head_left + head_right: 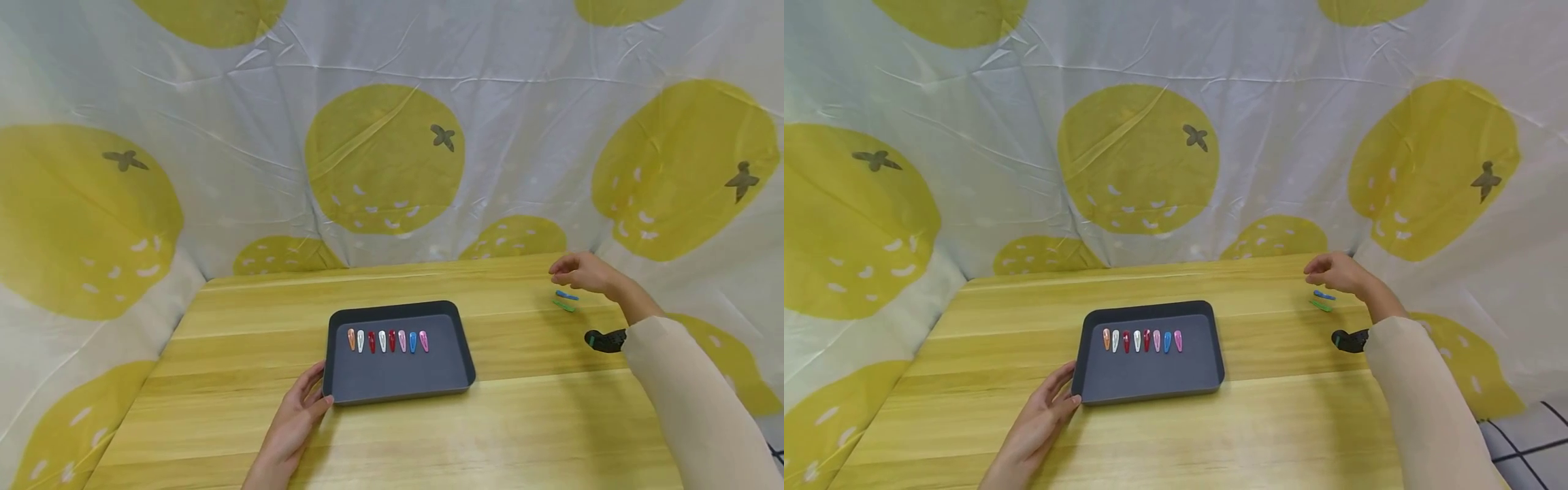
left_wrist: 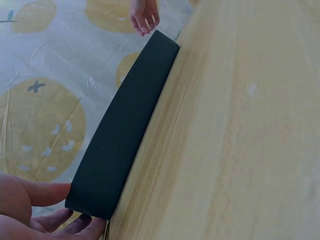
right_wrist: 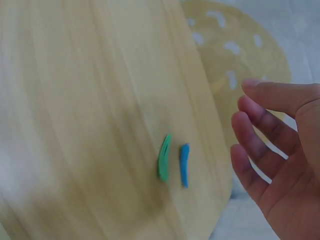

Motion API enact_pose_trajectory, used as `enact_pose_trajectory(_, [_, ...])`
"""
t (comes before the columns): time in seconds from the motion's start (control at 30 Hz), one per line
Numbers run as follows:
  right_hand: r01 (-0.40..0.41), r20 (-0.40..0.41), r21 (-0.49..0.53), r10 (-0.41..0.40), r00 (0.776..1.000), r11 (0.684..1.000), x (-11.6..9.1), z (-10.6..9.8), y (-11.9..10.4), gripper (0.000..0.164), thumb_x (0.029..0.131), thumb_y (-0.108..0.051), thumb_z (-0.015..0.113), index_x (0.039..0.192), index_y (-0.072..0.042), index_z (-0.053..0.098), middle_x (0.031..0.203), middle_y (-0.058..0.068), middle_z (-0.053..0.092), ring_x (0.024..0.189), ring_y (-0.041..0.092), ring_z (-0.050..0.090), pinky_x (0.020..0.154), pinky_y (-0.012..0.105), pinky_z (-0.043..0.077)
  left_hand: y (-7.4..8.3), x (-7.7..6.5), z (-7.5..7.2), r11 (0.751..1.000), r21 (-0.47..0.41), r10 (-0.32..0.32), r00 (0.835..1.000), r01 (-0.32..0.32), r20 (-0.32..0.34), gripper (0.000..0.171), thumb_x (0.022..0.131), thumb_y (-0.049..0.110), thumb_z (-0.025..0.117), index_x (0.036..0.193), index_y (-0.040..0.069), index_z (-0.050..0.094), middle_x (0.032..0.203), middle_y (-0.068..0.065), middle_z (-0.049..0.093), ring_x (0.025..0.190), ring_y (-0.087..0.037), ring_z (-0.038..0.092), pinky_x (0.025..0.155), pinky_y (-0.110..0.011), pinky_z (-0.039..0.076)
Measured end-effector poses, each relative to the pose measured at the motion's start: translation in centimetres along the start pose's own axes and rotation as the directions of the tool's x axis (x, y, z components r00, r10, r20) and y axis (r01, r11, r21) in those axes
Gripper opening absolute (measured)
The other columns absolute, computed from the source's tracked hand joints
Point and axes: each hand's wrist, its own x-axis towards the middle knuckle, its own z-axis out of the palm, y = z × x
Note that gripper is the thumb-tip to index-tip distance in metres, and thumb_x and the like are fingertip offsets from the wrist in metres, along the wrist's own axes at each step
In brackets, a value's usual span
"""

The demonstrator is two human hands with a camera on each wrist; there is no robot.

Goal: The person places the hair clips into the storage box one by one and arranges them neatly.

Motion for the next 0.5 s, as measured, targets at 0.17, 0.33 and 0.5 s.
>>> enact_pose_trajectory(0.17, [-0.046, -0.018, -0.011, 0.045, 0.999, 0.999, -1.1, 0.0, 2.4, 0.042, 0.107, -0.019, 0.06, 0.135, 0.012, 0.055, 0.132, 0.029, 0.059, 0.119, 0.048, 0.057, 0.097, 0.056, 0.053, 0.1, -0.1, 0.0, 1.0, -0.003, 0.003, 1.0, -0.003, 0.006, 0.069, 0.098, -0.012, 0.056, 0.16, 0.002, 0.03, 0.165, -0.025, 0.023, 0.148, -0.049, 0.026, 0.118, -0.054, 0.029])
enact_pose_trajectory(0.33, [-0.081, -0.03, 0.034, 0.082, 0.996, 0.996, -1.9, 0.4, 4.4, 0.045, 0.107, -0.02, 0.06, 0.136, 0.014, 0.053, 0.131, 0.03, 0.059, 0.116, 0.045, 0.059, 0.097, 0.057, 0.053, 0.1, -0.1, 0.0, 1.0, -0.005, 0.002, 1.0, -0.002, 0.004, 0.068, 0.098, -0.012, 0.056, 0.16, 0.003, 0.032, 0.164, -0.024, 0.025, 0.148, -0.049, 0.026, 0.118, -0.054, 0.03])
enact_pose_trajectory(0.5, [-0.113, -0.031, 0.049, 0.115, 0.993, 0.992, -2.3, 1.2, 6.4, 0.042, 0.107, -0.019, 0.06, 0.132, 0.015, 0.055, 0.123, 0.026, 0.063, 0.108, 0.036, 0.063, 0.091, 0.049, 0.057, 0.0, 0.0, 0.1, 1.0, -0.011, -0.006, 1.0, 0.006, -0.002, 0.068, 0.097, -0.012, 0.056, 0.159, 0.003, 0.033, 0.164, -0.023, 0.025, 0.148, -0.049, 0.027, 0.118, -0.054, 0.031])
